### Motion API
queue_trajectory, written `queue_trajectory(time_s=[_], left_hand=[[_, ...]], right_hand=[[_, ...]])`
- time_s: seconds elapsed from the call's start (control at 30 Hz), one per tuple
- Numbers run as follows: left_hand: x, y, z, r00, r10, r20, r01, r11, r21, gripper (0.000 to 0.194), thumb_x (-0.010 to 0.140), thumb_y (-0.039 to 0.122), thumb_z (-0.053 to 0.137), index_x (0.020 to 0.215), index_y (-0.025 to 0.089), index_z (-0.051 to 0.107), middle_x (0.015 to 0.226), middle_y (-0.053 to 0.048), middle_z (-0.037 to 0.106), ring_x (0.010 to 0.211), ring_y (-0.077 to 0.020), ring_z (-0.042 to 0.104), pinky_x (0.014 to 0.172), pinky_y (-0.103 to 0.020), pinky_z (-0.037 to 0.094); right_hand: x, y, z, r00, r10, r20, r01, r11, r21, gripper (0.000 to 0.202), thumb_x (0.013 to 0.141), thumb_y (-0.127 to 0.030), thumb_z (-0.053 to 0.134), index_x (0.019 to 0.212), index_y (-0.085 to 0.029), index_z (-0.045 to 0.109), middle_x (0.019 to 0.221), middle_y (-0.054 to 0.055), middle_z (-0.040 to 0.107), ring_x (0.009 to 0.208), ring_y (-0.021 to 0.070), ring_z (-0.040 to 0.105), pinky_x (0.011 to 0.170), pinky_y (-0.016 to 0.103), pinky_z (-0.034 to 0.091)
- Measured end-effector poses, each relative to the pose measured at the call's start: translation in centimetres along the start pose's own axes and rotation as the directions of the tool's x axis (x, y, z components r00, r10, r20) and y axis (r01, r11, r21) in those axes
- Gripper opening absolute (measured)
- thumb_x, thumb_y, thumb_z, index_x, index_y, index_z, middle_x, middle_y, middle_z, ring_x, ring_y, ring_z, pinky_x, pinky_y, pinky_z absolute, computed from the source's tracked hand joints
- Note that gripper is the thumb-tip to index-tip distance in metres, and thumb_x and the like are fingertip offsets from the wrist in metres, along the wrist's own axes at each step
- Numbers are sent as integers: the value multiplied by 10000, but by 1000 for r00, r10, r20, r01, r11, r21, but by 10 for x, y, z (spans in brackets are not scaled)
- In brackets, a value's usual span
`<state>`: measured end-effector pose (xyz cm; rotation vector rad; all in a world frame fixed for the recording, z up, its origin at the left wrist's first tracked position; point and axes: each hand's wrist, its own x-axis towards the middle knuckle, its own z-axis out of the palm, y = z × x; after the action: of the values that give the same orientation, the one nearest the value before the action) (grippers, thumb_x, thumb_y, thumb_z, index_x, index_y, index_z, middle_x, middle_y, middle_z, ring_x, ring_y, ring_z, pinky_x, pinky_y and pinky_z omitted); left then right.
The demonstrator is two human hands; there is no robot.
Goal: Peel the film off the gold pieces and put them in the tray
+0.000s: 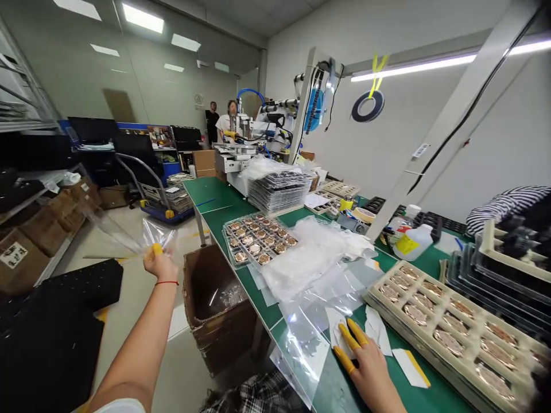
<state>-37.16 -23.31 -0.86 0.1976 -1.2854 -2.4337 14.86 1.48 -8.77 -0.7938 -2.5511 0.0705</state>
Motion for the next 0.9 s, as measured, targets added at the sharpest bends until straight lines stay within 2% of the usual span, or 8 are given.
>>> queue_trajectory(time_s=[0.1,0.2,0.3,0.4,0.5,0.67,0.77,0.9], left_hand=[[-15,-27,-7,988,-123,-97,121,992,-20,273,866,292,536,1090,136,543,1068,-74,584,894,-179,593,756,-367,523],[-31,-47,-5,961,-253,-112,250,967,-46,305,867,303,533,1128,144,530,1125,-85,568,954,-200,584,800,-400,514],[-31,-52,-1,929,-363,-68,361,932,-44,322,869,308,530,1148,150,519,1144,-89,561,967,-205,581,809,-408,512],[-16,-44,3,909,-416,4,416,909,-19,317,869,308,530,1143,147,522,1129,-87,568,949,-199,588,794,-397,519],[2,-31,4,902,-425,71,426,905,8,295,869,303,531,1116,141,535,1089,-80,583,907,-184,597,761,-373,529],[14,-11,-3,913,-392,114,389,920,47,249,871,281,531,1068,130,550,1004,-62,601,813,-151,605,685,-318,538],[10,-6,-5,930,-344,129,335,938,89,218,863,240,543,1049,128,554,959,-46,602,762,-133,598,652,-294,535],[-17,-15,-6,960,-246,134,223,960,169,276,860,174,536,1134,190,508,1069,-24,569,852,-119,585,730,-278,522]], right_hand=[[-2,15,10,998,-58,-23,57,997,-46,371,826,-547,481,680,-243,634,1011,107,628,958,320,578,770,466,486],[-3,26,17,992,-129,-4,128,987,-96,399,814,-548,504,588,-233,597,988,99,643,863,290,606,691,423,509],[-3,25,16,988,-152,-6,150,979,-136,381,816,-539,497,627,-230,614,990,102,641,883,289,599,706,420,504],[-3,18,11,994,-111,19,113,981,-160,404,831,-508,447,578,-226,587,851,110,635,835,289,590,695,428,488],[-3,17,10,993,-91,73,102,982,-156,410,807,-474,447,484,-232,519,698,105,596,755,292,577,607,404,472],[-3,25,15,992,-96,88,106,987,-117,327,749,-446,498,499,-237,527,707,105,601,769,308,570,599,410,464],[-4,25,14,993,-67,100,77,992,-103,309,744,-428,511,502,-236,512,702,97,601,758,300,570,622,419,464],[-4,18,7,994,-41,98,47,997,-60,385,805,-489,499,528,-222,506,914,111,628,901,303,573,730,438,473]])
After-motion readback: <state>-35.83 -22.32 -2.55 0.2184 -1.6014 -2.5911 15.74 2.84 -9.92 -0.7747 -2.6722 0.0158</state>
